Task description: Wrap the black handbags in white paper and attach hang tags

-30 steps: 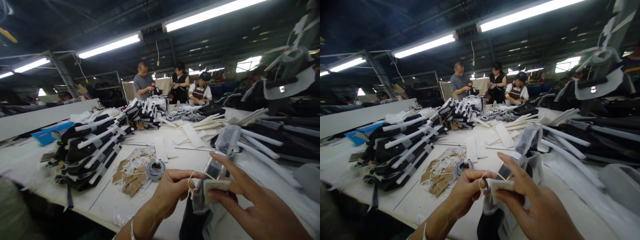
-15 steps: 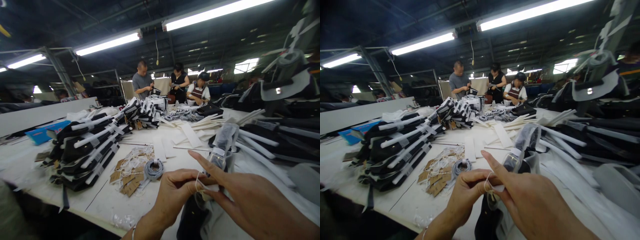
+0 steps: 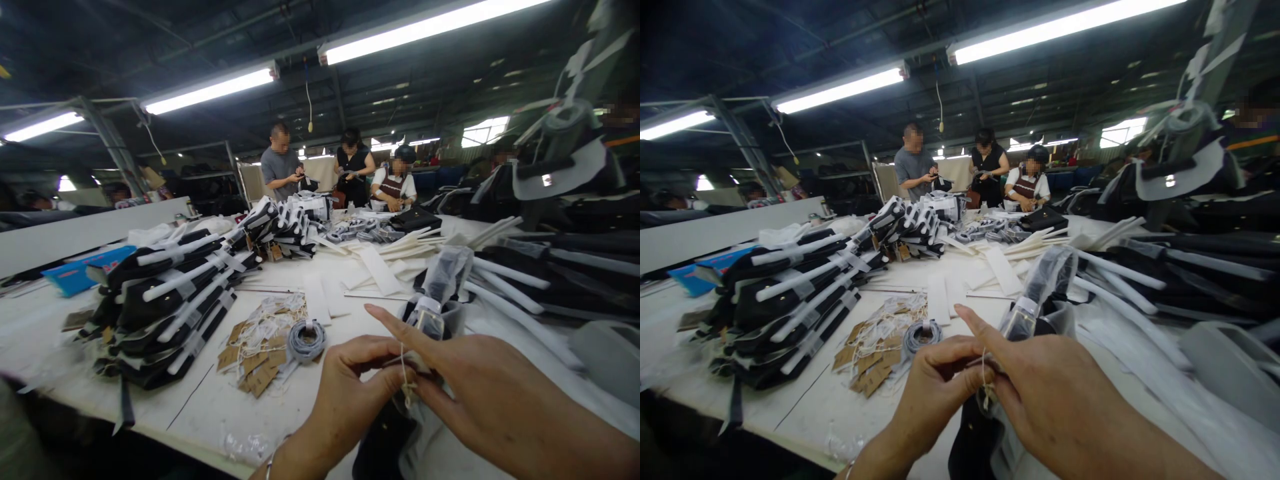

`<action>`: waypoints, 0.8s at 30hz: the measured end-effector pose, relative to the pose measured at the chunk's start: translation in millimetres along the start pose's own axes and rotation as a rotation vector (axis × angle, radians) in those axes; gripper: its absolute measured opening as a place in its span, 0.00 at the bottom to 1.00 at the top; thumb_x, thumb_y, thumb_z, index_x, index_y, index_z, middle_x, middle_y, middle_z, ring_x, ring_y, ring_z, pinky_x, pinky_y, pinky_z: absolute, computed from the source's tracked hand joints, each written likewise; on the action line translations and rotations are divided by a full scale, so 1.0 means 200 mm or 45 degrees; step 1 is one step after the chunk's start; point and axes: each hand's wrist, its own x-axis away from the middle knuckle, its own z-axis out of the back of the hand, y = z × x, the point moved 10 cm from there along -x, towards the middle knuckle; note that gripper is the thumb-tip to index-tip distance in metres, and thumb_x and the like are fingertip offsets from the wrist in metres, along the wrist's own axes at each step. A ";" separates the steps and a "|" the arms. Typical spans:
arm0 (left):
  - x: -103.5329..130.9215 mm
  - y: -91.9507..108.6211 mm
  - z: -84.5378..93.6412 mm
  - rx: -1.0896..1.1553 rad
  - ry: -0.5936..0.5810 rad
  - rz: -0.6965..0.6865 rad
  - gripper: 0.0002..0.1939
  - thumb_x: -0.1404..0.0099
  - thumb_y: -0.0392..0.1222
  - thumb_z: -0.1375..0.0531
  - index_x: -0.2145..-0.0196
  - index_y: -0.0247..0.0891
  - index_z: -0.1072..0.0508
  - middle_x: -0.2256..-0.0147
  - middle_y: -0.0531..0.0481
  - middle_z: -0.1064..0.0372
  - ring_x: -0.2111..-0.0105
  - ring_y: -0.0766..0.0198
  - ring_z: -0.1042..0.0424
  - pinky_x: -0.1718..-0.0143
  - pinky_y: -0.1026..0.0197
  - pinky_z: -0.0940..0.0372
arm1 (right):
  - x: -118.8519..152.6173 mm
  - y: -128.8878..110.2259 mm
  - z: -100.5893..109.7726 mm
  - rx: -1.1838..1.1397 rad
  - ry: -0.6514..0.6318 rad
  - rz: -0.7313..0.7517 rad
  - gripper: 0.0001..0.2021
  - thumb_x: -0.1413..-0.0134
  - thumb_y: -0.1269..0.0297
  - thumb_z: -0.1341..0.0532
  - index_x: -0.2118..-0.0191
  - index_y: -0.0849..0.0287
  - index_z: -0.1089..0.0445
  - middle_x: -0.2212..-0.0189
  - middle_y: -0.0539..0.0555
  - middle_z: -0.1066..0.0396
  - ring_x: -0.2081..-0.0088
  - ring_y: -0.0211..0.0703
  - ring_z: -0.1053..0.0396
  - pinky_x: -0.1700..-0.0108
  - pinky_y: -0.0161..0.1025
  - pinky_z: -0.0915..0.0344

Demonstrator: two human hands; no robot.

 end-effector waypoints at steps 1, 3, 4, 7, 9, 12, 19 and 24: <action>0.00 0.03 0.00 -0.093 0.004 -0.049 0.08 0.40 0.33 0.31 0.62 0.41 0.16 0.63 0.47 0.20 0.61 0.59 0.22 0.57 0.62 0.30 | 0.00 0.00 -0.01 -0.006 -0.010 0.002 0.41 0.47 0.72 0.43 0.28 0.50 0.54 0.78 0.43 0.24 0.83 0.45 0.28 0.83 0.37 0.42; 0.01 0.10 0.00 -0.277 0.001 -0.175 0.10 0.39 0.31 0.33 0.62 0.43 0.17 0.63 0.48 0.20 0.62 0.60 0.22 0.56 0.63 0.30 | 0.01 0.02 -0.03 -0.095 -0.058 -0.027 0.42 0.47 0.72 0.40 0.28 0.48 0.54 0.74 0.44 0.21 0.80 0.46 0.25 0.81 0.35 0.36; 0.02 0.13 -0.01 -0.360 -0.006 -0.244 0.10 0.38 0.30 0.34 0.62 0.43 0.17 0.63 0.48 0.20 0.62 0.61 0.22 0.56 0.63 0.30 | 0.01 0.04 -0.04 -0.180 -0.089 -0.063 0.43 0.46 0.72 0.38 0.28 0.47 0.54 0.70 0.45 0.20 0.77 0.45 0.23 0.79 0.35 0.32; 0.07 0.22 -0.03 -0.570 -0.016 -0.446 0.10 0.37 0.28 0.36 0.62 0.40 0.18 0.63 0.47 0.20 0.63 0.63 0.22 0.59 0.65 0.29 | 0.05 0.11 -0.06 -0.524 -0.146 -0.204 0.40 0.43 0.67 0.36 0.28 0.47 0.52 0.57 0.51 0.19 0.61 0.48 0.20 0.64 0.36 0.23; 0.11 0.26 -0.05 -0.697 -0.010 -0.587 0.11 0.37 0.27 0.37 0.61 0.39 0.19 0.63 0.47 0.20 0.64 0.64 0.22 0.61 0.66 0.28 | 0.08 0.15 -0.06 -0.732 -0.142 -0.315 0.37 0.40 0.61 0.36 0.29 0.48 0.50 0.49 0.55 0.23 0.49 0.52 0.25 0.53 0.40 0.24; 0.16 0.31 -0.09 -0.830 0.010 -0.777 0.13 0.38 0.26 0.37 0.59 0.39 0.20 0.64 0.45 0.21 0.64 0.64 0.22 0.62 0.67 0.28 | 0.14 0.20 -0.10 -1.110 -0.128 -0.548 0.34 0.38 0.53 0.37 0.30 0.47 0.47 0.46 0.57 0.26 0.43 0.55 0.30 0.46 0.46 0.28; 0.18 0.18 0.02 -0.635 0.218 -0.513 0.12 0.38 0.29 0.37 0.60 0.42 0.22 0.70 0.52 0.27 0.71 0.67 0.28 0.67 0.68 0.31 | 0.31 0.20 -0.28 -1.852 0.140 -0.955 0.32 0.36 0.51 0.39 0.31 0.53 0.43 0.51 0.61 0.23 0.48 0.54 0.26 0.45 0.49 0.30; 0.23 0.02 0.12 -0.233 0.481 -0.190 0.09 0.39 0.41 0.32 0.60 0.41 0.23 0.72 0.55 0.31 0.73 0.69 0.31 0.68 0.68 0.32 | 0.34 0.19 -0.07 -1.037 0.446 -0.573 0.17 0.42 0.64 0.33 0.47 0.49 0.26 0.55 0.54 0.20 0.55 0.49 0.21 0.52 0.37 0.24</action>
